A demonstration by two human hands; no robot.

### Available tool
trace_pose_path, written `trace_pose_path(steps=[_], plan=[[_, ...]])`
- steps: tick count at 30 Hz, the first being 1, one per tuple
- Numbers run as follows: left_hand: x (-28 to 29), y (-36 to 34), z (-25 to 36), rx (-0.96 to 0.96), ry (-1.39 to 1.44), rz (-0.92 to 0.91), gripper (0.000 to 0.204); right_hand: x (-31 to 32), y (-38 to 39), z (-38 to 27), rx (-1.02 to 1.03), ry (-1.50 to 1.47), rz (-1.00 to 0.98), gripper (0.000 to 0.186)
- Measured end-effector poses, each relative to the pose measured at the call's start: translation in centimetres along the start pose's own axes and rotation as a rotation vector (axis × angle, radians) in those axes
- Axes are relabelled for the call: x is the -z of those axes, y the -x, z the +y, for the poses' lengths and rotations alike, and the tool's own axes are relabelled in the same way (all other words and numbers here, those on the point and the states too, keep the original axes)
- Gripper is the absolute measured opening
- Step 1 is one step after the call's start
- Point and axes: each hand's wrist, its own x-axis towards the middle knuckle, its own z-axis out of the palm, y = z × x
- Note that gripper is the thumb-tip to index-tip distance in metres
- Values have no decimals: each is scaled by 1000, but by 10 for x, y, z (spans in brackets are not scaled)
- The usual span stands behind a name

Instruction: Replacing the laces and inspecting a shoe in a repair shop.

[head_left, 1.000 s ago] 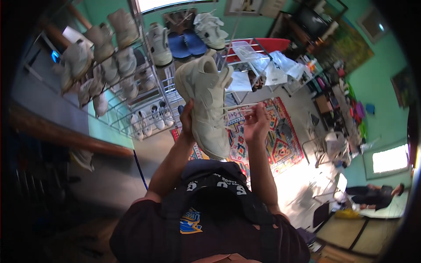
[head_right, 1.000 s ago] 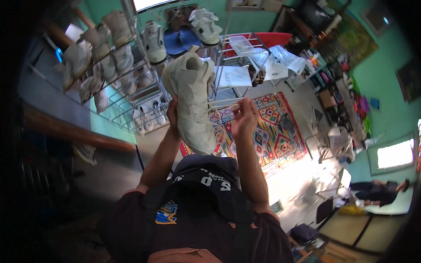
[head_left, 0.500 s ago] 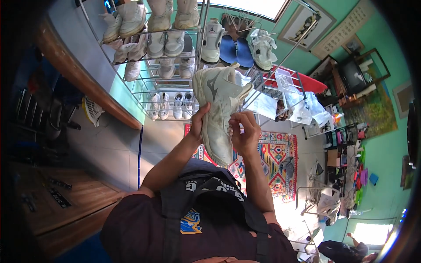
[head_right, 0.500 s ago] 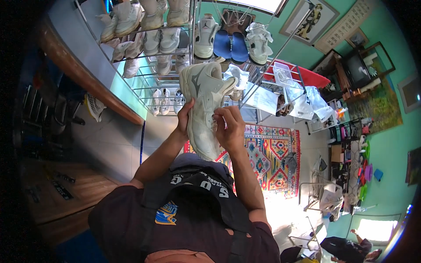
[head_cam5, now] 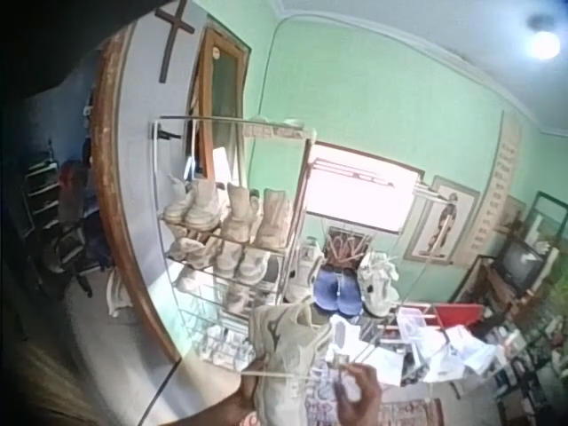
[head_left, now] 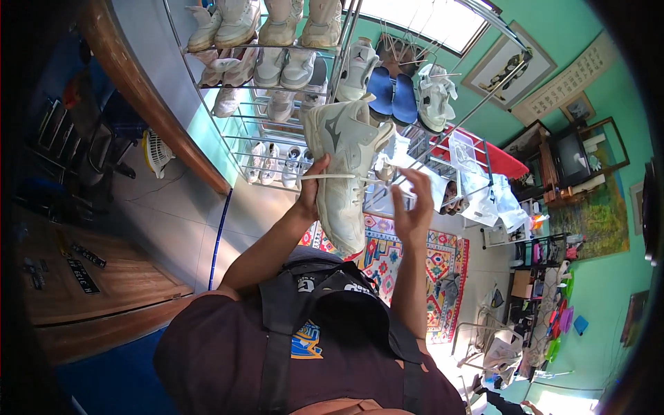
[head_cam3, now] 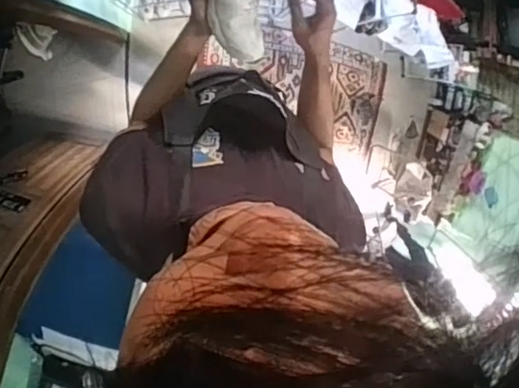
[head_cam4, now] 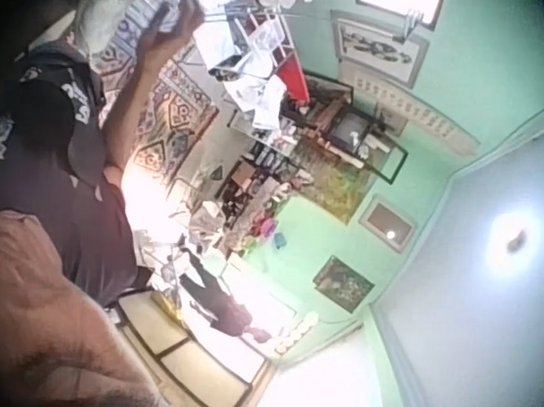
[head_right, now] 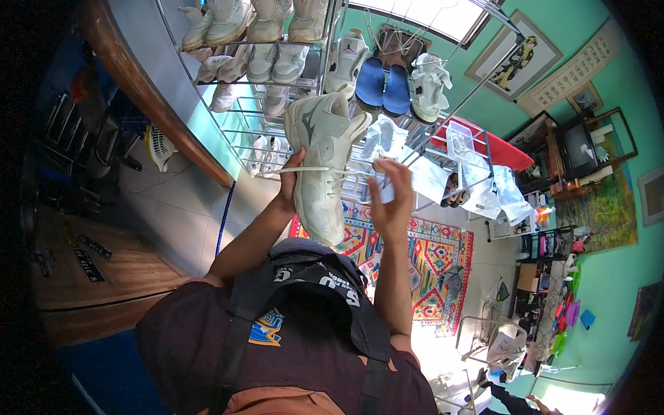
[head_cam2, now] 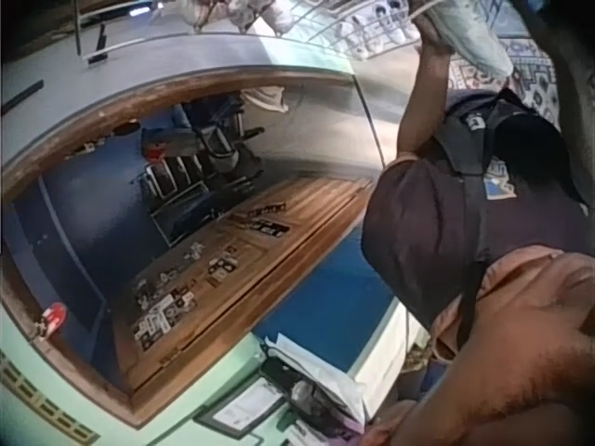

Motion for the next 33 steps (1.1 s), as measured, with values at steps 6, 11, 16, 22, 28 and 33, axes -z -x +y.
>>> trace_pose_path(steps=[6,11,16,22,28,33], plan=[[13,-16,-6,-25,-75,36,58,-37,-6,10,169,5,-41,18],[11,-9,8,-69,-59,32,59,-26,-18,67,37,114,131,15],[22,-10,23,-211,8,104,65,6,1,186,-519,376,108,13],[21,-15,24,-138,-34,55,67,-9,-10,117,-242,71,-35,33],[3,-18,13,-110,-125,130,67,-31,-37,21,187,-158,-260,31],[6,-17,12,-89,-84,110,67,-37,-31,29,232,-80,-226,26]])
